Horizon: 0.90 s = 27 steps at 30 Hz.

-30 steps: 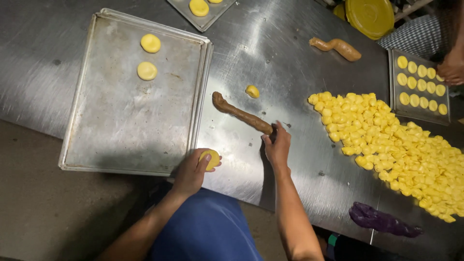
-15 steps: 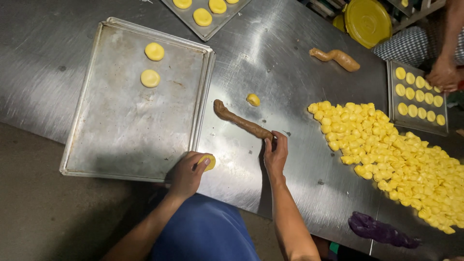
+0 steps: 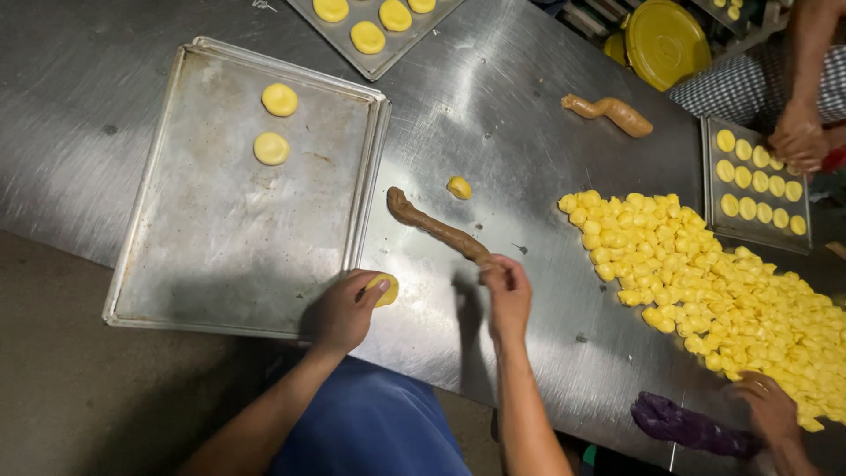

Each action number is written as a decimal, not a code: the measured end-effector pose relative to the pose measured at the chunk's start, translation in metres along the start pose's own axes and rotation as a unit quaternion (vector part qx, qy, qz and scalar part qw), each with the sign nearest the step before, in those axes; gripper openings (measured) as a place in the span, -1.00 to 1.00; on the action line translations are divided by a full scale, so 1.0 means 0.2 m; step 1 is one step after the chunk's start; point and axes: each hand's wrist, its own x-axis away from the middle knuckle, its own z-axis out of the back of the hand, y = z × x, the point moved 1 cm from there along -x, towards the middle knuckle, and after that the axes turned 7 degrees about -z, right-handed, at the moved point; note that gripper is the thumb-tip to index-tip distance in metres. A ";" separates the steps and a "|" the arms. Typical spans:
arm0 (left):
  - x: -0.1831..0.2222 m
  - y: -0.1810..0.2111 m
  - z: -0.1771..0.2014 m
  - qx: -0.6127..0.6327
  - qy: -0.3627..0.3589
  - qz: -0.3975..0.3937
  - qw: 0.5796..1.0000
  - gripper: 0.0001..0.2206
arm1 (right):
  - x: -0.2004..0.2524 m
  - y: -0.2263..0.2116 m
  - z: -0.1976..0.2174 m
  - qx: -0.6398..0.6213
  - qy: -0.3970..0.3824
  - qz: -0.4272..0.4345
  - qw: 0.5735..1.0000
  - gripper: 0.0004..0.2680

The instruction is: Filling and shaping individual dough balls with a brown filling roll and placing them on a baking tray.

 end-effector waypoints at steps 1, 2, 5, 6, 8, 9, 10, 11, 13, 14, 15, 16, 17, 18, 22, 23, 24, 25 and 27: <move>0.00 -0.01 -0.03 0.000 0.000 0.001 1.000 -0.75 | 0.12 -0.11 -0.10 0.000 0.000 0.000 1.000 -0.83; -0.01 -0.02 -0.07 0.048 0.003 0.017 0.999 -0.75 | 0.25 -0.22 -0.21 -0.015 -0.061 -0.023 0.998 -0.78; 0.00 -0.09 -0.14 0.158 -0.002 0.044 0.987 -0.75 | 0.47 -0.35 -0.43 -0.020 -0.137 -0.041 0.989 -0.73; 0.01 -0.13 -0.17 0.219 -0.013 0.056 0.974 -0.74 | 0.52 -0.36 -0.48 -0.009 -0.151 -0.039 0.988 -0.72; 0.03 -0.10 -0.17 0.271 -0.019 0.085 0.959 -0.73 | 0.55 -0.39 -0.50 0.054 -0.140 0.001 0.989 -0.75; 0.05 -0.09 -0.17 0.322 -0.023 0.115 0.940 -0.72 | 0.57 -0.40 -0.51 0.118 -0.129 0.042 0.984 -0.78; 0.06 -0.06 -0.16 0.321 -0.022 0.115 0.940 -0.72 | 0.58 -0.42 -0.52 0.117 -0.130 0.042 0.984 -0.78; 0.06 -0.03 -0.15 0.328 -0.019 0.140 0.934 -0.70 | 0.60 -0.45 -0.52 0.172 -0.121 0.095 0.973 -0.79; 0.07 0.00 -0.15 0.335 -0.017 0.165 0.927 -0.68 | 0.62 -0.48 -0.53 0.227 -0.110 0.149 0.956 -0.81; 0.07 -0.01 -0.15 0.327 -0.010 0.163 0.931 -0.68 | 0.62 -0.49 -0.53 0.251 -0.114 0.173 0.946 -0.82; 0.07 -0.01 -0.15 0.319 -0.003 0.161 0.934 -0.67 | 0.62 -0.49 -0.53 0.274 -0.119 0.198 0.934 -0.82; 0.07 0.00 -0.14 0.318 -0.003 0.160 0.934 -0.67 | 0.62 -0.50 -0.53 0.273 -0.119 0.199 0.934 -0.82; 0.08 0.02 -0.13 0.302 -0.025 0.131 0.944 -0.68 | 0.62 -0.50 -0.53 0.292 -0.127 0.201 0.926 -0.82; 0.08 0.03 -0.12 0.285 -0.047 0.101 0.952 -0.67 | 0.62 -0.50 -0.53 0.311 -0.134 0.203 0.919 -0.82; 0.10 -0.08 -0.16 0.246 -0.057 0.016 0.968 -0.68 | 0.60 -0.55 -0.53 0.325 -0.162 0.182 0.914 -0.80; 0.10 -0.13 -0.19 0.269 -0.047 0.024 0.962 -0.69 | 0.60 -0.55 -0.53 0.317 -0.171 0.183 0.915 -0.79; 0.10 -0.18 -0.21 0.293 -0.037 0.033 0.955 -0.70 | 0.60 -0.56 -0.52 0.309 -0.181 0.184 0.915 -0.78; 0.10 -0.12 -0.18 0.294 -0.037 0.033 0.955 -0.70 | 0.59 -0.53 -0.52 0.310 -0.181 0.184 0.915 -0.78; 0.10 0.00 -0.12 0.278 -0.083 0.015 0.957 -0.68 | 0.58 -0.47 -0.51 0.308 -0.161 0.195 0.917 -0.83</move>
